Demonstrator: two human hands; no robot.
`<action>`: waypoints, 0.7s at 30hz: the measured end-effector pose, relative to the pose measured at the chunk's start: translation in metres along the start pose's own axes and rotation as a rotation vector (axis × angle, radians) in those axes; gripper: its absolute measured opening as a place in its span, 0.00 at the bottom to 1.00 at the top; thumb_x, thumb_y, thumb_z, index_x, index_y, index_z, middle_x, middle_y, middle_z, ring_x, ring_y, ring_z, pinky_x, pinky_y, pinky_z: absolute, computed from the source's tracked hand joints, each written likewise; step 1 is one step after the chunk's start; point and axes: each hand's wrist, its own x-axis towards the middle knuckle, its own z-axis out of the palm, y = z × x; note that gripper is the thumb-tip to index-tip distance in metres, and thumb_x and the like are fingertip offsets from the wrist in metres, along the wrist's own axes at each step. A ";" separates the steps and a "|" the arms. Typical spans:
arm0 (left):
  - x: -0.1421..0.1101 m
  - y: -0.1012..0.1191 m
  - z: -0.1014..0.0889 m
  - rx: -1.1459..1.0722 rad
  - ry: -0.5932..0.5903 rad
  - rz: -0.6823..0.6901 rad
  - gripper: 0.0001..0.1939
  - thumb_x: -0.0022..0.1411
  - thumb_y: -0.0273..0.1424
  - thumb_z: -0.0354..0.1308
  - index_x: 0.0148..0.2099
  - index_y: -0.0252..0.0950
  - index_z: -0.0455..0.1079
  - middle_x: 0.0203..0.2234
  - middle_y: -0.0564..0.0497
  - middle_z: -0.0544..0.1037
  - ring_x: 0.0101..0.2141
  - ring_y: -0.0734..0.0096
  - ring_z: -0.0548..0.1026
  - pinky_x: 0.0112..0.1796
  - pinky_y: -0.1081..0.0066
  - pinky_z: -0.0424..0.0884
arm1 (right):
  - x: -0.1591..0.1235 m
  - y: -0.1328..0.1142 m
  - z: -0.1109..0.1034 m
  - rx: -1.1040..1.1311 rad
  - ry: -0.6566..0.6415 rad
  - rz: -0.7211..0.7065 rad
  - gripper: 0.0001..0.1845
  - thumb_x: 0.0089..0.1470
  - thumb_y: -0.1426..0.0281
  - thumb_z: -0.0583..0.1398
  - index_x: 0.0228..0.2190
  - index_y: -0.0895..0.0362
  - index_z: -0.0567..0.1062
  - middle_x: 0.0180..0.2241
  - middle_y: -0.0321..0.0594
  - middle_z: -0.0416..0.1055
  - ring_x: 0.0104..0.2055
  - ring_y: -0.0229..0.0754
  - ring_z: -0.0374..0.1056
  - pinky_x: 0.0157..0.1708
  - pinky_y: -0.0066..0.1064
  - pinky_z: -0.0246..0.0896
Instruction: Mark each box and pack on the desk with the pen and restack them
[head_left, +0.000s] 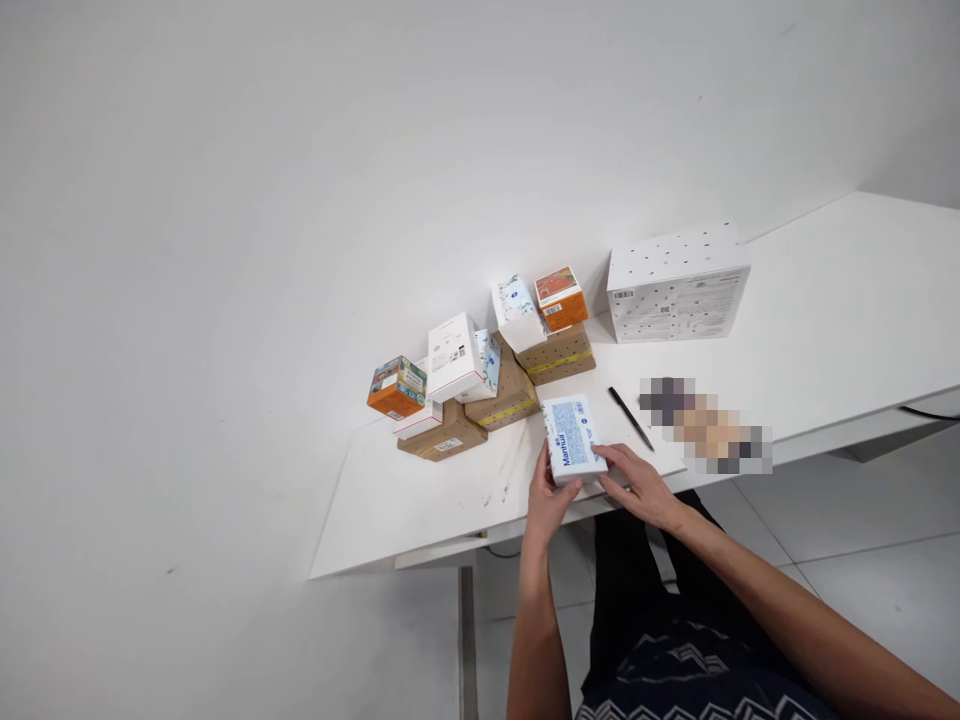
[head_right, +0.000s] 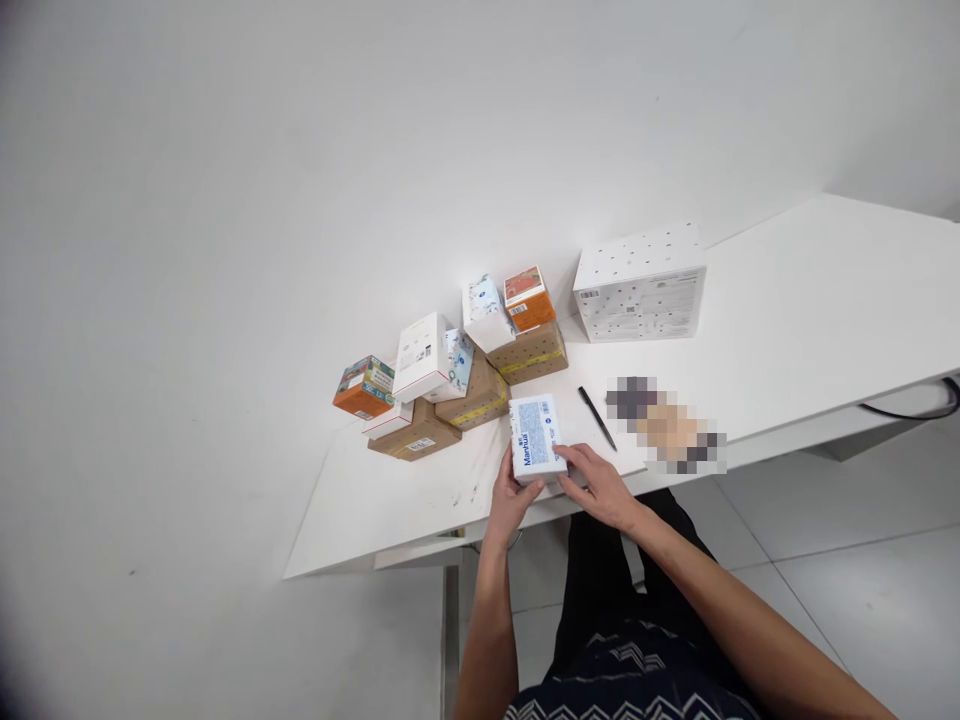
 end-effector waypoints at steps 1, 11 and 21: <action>0.000 0.001 0.000 0.001 -0.003 -0.004 0.46 0.49 0.40 0.66 0.66 0.42 0.48 0.61 0.44 0.60 0.59 0.54 0.61 0.56 0.58 0.62 | 0.000 0.000 0.000 0.002 0.006 0.003 0.22 0.59 0.63 0.52 0.55 0.48 0.59 0.45 0.44 0.64 0.43 0.43 0.66 0.35 0.33 0.69; -0.002 0.006 0.003 0.029 -0.001 -0.004 0.47 0.50 0.40 0.66 0.66 0.41 0.46 0.61 0.42 0.61 0.58 0.54 0.62 0.56 0.56 0.63 | 0.012 -0.012 -0.001 -0.247 -0.046 -0.018 0.27 0.58 0.63 0.52 0.59 0.50 0.60 0.42 0.45 0.62 0.30 0.40 0.66 0.33 0.37 0.67; -0.016 0.000 0.011 -0.019 0.127 0.077 0.44 0.53 0.41 0.62 0.67 0.43 0.44 0.62 0.42 0.58 0.58 0.55 0.62 0.56 0.58 0.62 | 0.007 -0.012 0.001 -0.082 -0.022 -0.028 0.26 0.58 0.65 0.52 0.59 0.49 0.59 0.45 0.46 0.65 0.46 0.47 0.66 0.44 0.41 0.66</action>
